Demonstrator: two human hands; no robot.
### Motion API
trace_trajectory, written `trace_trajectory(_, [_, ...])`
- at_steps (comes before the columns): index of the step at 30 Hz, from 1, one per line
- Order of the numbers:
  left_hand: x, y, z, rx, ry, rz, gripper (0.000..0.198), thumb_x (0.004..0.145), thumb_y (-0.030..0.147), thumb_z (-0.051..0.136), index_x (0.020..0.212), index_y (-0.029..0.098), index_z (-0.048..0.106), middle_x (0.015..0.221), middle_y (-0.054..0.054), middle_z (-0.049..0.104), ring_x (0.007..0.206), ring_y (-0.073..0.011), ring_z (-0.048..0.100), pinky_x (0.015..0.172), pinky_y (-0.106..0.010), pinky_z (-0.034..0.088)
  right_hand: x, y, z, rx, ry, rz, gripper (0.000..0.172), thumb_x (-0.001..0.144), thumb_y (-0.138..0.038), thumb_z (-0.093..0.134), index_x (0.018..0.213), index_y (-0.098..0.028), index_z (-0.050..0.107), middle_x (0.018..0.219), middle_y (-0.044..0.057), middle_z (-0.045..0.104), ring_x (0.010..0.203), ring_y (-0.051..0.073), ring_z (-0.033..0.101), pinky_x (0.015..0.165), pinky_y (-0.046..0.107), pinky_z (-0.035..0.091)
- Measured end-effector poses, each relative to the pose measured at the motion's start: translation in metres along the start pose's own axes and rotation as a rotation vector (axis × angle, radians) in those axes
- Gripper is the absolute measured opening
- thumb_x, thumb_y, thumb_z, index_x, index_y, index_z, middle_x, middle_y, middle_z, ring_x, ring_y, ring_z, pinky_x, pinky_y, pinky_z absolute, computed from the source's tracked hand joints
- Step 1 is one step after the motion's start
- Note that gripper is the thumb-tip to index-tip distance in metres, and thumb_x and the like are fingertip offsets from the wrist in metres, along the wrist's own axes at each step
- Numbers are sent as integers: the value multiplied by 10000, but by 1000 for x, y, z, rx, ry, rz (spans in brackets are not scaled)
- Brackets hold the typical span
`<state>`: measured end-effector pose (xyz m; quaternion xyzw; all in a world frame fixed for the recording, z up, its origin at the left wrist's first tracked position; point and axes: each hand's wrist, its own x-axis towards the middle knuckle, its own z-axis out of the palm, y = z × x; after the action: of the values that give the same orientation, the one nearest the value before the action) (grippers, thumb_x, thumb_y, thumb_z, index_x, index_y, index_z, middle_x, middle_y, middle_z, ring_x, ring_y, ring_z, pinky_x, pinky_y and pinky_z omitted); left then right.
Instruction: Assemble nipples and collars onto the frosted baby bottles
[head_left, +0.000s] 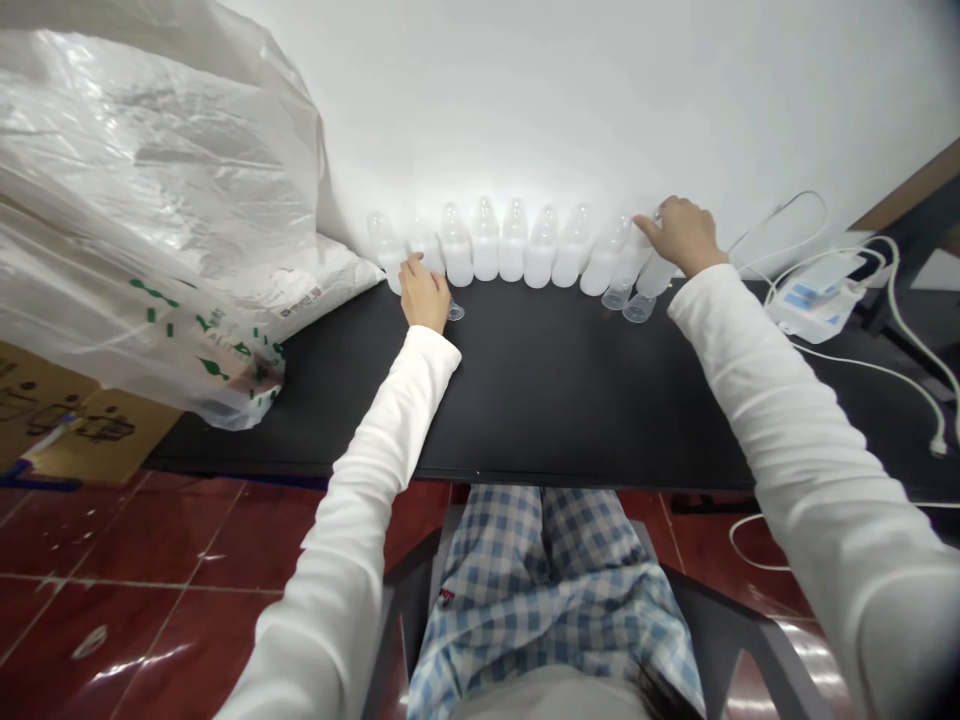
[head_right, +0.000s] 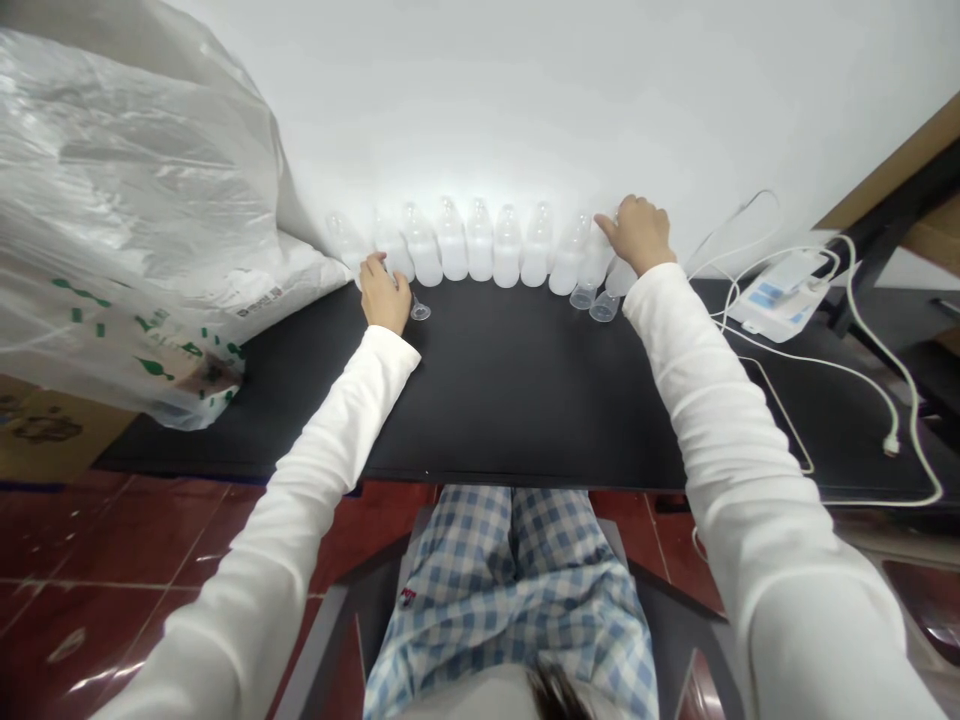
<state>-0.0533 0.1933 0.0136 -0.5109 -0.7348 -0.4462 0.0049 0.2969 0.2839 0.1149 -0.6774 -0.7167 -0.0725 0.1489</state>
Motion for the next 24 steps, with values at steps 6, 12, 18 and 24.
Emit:
trace_trajectory(6, [0, -2, 0, 4, -8, -24, 468, 922, 103, 424, 1388, 87, 457, 1408, -235, 536, 1409, -348, 484, 1222, -517, 404, 2, -5, -3, -17, -48, -13, 588, 1099, -370, 402, 1356, 157, 454, 1338, 419, 519, 1358, 461, 497, 1060, 499, 334])
trace_trajectory(12, [6, -13, 11, -166, -50, -52, 574, 927, 107, 445, 1495, 130, 369, 1592, -219, 402, 1521, -313, 385, 1283, -498, 331, -13, -7, 1, 52, 175, 74, 498, 1090, -314, 403, 1437, 42, 418, 1435, 301, 487, 1342, 359, 512, 1059, 444, 352])
trace_trajectory(18, [20, -21, 25, -275, -106, -55, 608, 960, 162, 481, 1530, 97, 283, 1667, -233, 273, 1595, -271, 244, 1326, -471, 229, -58, 2, 27, 18, 348, -101, 373, 1033, -233, 313, 1189, -63, 606, 1189, 232, 621, 1115, 338, 591, 961, 456, 444])
trace_trajectory(24, [31, -15, 22, -211, -23, -119, 592, 978, 194, 513, 1497, 22, 289, 1607, -294, 340, 1561, -328, 317, 1307, -494, 260, -89, 9, 66, -67, 169, -301, 478, 1036, -327, 316, 1332, -72, 591, 1266, 248, 589, 1184, 413, 544, 987, 558, 418])
